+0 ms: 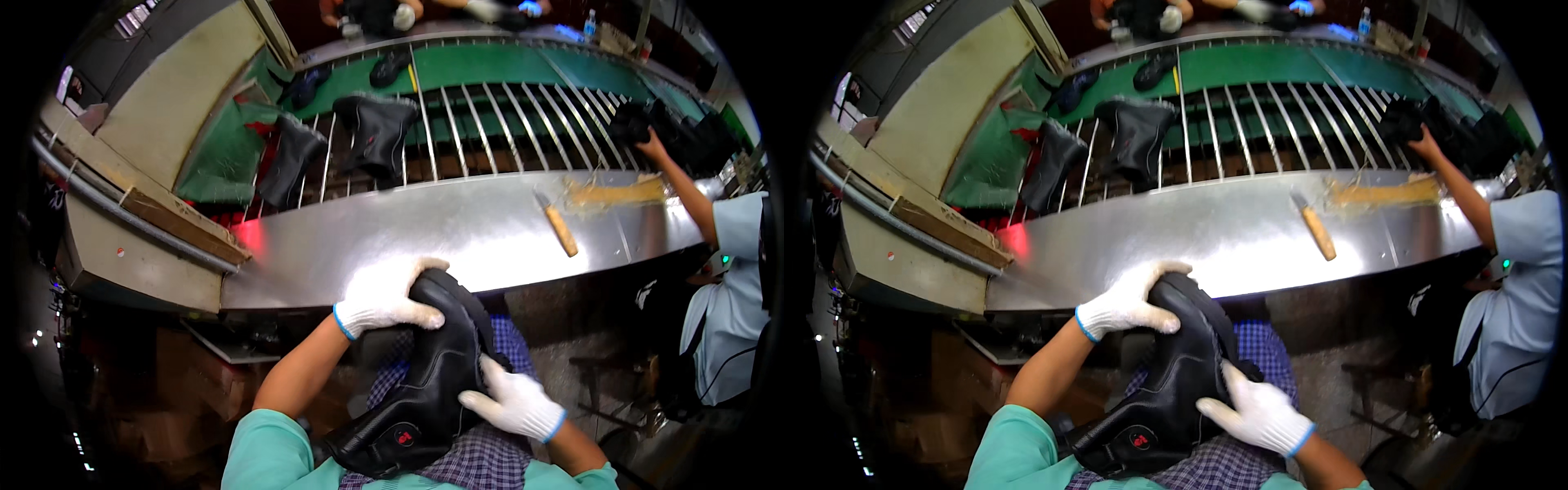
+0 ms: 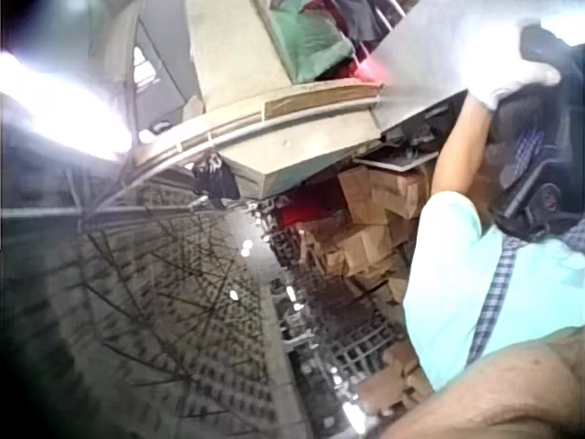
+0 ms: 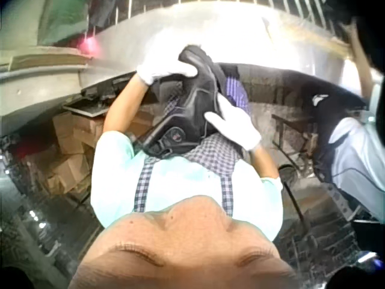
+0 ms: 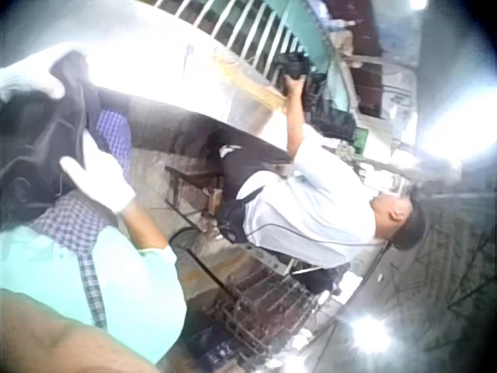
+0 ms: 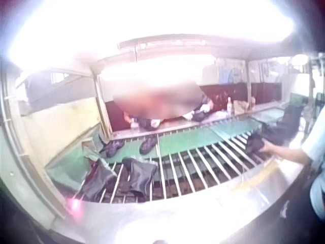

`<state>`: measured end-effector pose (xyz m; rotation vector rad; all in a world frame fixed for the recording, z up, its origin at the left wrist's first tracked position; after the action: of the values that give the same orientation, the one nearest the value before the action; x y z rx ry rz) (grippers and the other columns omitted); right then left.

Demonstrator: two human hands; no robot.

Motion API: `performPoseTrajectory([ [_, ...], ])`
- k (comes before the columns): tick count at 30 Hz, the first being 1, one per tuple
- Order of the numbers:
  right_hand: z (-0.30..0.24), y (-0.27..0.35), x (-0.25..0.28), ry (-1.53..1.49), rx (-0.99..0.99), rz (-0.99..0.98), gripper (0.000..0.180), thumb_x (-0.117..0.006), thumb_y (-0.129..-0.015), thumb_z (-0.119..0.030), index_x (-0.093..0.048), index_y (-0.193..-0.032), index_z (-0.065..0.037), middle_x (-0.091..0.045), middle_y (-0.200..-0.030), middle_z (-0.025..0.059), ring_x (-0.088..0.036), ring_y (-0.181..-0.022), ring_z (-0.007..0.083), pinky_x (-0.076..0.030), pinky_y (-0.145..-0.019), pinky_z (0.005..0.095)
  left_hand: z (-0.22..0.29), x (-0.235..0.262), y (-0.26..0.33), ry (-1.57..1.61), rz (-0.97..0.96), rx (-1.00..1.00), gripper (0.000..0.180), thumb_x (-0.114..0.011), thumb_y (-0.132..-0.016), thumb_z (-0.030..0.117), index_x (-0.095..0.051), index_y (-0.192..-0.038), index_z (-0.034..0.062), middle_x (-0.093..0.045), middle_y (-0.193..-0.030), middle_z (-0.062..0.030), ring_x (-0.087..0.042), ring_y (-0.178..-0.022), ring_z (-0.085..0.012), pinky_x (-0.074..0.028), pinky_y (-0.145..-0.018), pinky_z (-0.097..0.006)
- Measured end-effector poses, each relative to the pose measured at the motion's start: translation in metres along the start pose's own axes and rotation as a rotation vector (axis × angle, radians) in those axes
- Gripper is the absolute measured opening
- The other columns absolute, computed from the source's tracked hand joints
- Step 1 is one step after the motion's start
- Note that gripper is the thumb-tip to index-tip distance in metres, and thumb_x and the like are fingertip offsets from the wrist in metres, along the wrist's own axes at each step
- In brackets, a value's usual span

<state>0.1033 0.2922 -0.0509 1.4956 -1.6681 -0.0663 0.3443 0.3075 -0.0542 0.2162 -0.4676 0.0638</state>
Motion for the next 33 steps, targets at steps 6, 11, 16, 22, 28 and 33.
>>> performPoseTrajectory([
  [6, -0.002, 0.011, 0.053, 0.103, 0.262, 0.381, 0.075, -0.082, -0.082, -0.019, -0.050, -0.148, -0.002, -0.061, -0.141, 0.0231, -0.066, -0.123, 0.0371, -0.057, -0.102, 0.0458, -0.011, 0.005, -0.005, 0.136, 0.026, 0.111, 0.100, -0.093, -0.064, 0.051, -0.057, -0.144, 0.0020, -0.065, -0.133, -0.0194, -0.061, -0.129, -0.0331, -0.046, -0.113, -0.042],
  [11, -0.016, -0.040, 0.045, 0.185, 0.535, 0.614, 0.073, -0.077, -0.076, -0.002, -0.051, -0.145, 0.003, -0.057, -0.142, 0.0324, -0.069, -0.114, 0.0461, -0.060, -0.094, 0.0470, -0.023, 0.004, -0.013, 0.181, -0.018, 0.145, 0.102, -0.100, -0.063, 0.045, -0.055, -0.142, -0.0007, -0.065, -0.132, -0.0160, -0.062, -0.126, -0.0274, -0.048, -0.112, -0.040],
  [16, -0.039, -0.067, 0.070, 0.155, 0.668, 0.730, 0.053, -0.073, -0.079, 0.009, -0.064, -0.131, 0.001, -0.068, -0.129, 0.0268, -0.073, -0.105, 0.0418, -0.063, -0.085, 0.0438, -0.018, 0.004, -0.013, 0.227, -0.063, 0.132, 0.098, -0.099, -0.067, 0.044, -0.054, -0.143, 0.0007, -0.065, -0.130, -0.0175, -0.063, -0.125, -0.0289, -0.050, -0.110, -0.040],
  [22, -0.059, -0.093, 0.092, 0.275, 0.644, 0.622, 0.043, -0.071, -0.088, -0.001, -0.066, -0.130, -0.002, -0.071, -0.120, 0.0190, -0.074, -0.100, 0.0353, -0.063, -0.081, 0.0429, -0.017, 0.004, -0.014, 0.209, -0.093, 0.144, 0.097, -0.094, -0.071, 0.048, -0.053, -0.143, -0.0014, -0.065, -0.132, -0.0219, -0.064, -0.124, -0.0353, -0.053, -0.109, -0.044],
  [28, -0.082, -0.137, 0.100, 0.227, 0.569, 0.381, 0.036, -0.062, -0.102, -0.019, -0.061, -0.136, -0.008, -0.071, -0.093, 0.0172, -0.072, -0.082, 0.0370, -0.059, -0.072, 0.0459, -0.018, 0.006, -0.015, 0.196, -0.077, 0.124, 0.100, -0.094, -0.071, 0.048, -0.050, -0.147, -0.0015, -0.061, -0.137, -0.0236, -0.061, -0.130, -0.0357, -0.051, -0.111, -0.045],
  [33, -0.086, -0.121, 0.100, 0.227, 0.517, 0.330, 0.042, -0.062, -0.101, -0.020, -0.057, -0.141, -0.007, -0.069, -0.089, 0.0171, -0.071, -0.081, 0.0373, -0.059, -0.070, 0.0479, -0.014, 0.005, -0.012, 0.143, -0.089, 0.129, 0.104, -0.093, -0.072, 0.048, -0.047, -0.151, -0.0009, -0.059, -0.140, -0.0239, -0.060, -0.131, -0.0373, -0.050, -0.112, -0.045],
])
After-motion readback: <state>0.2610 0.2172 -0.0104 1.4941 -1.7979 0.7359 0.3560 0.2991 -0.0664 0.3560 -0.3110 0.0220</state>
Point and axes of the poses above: each hand's wrist, its own y-axis away from the middle knuckle, its own x-axis out of the back of the hand, z = x × y, the point moved 10 cm from there along -y, towards the middle knuckle
